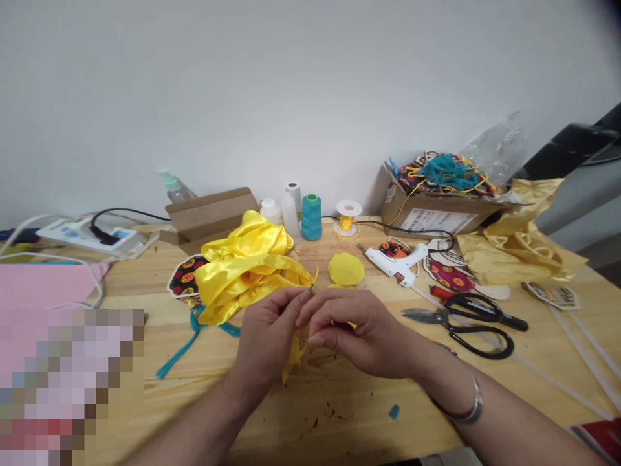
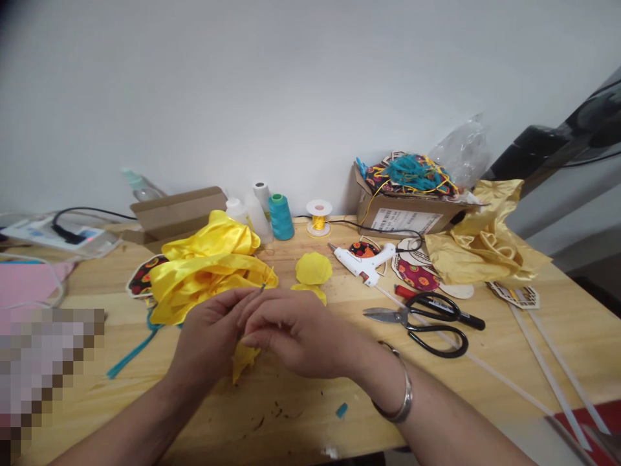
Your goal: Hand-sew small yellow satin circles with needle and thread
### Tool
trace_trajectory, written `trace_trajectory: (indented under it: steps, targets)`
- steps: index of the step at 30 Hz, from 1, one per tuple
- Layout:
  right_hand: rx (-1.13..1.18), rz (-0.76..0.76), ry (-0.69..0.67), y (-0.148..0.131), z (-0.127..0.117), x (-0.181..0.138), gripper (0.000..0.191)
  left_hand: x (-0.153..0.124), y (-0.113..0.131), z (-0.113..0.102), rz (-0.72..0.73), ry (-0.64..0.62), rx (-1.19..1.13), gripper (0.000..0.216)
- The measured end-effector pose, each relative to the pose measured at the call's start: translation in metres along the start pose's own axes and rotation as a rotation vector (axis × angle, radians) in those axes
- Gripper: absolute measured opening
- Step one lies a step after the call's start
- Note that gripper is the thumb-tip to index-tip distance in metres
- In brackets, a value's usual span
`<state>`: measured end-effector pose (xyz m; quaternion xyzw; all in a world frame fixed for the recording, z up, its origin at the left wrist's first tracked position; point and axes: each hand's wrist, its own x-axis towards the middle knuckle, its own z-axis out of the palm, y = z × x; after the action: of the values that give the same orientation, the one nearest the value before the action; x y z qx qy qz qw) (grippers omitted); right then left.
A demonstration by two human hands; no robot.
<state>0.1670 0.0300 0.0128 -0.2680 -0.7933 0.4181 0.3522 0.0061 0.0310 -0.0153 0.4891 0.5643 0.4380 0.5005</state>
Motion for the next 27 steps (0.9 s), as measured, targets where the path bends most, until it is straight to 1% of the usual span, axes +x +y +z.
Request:
trace_trajectory:
  steps: [5,11,18,23,27]
  targets:
    - [-0.023,0.028,0.046,0.0046,0.0025,-0.0002,0.015,0.0007,-0.0011,0.0010,0.016,0.013,0.003,0.017]
    - [-0.123,0.078,0.001,0.0013,0.0043,-0.0013,0.014,-0.0006,-0.0026,0.0002,0.046,-0.002,-0.011,0.015]
    - [-0.163,0.106,-0.022,-0.0022,0.0056,-0.0011,0.014,0.0001,-0.0059,0.0018,0.079,0.006,0.011,0.014]
    - [-0.202,0.075,-0.044,-0.0031,0.0062,-0.0006,0.014,0.0003,-0.0083,0.0017,0.088,-0.009,-0.003,0.013]
    - [-0.294,-0.013,-0.084,-0.0035,0.0076,0.0005,0.010,0.0008,-0.0064,0.0016,0.098,0.006,0.009,0.013]
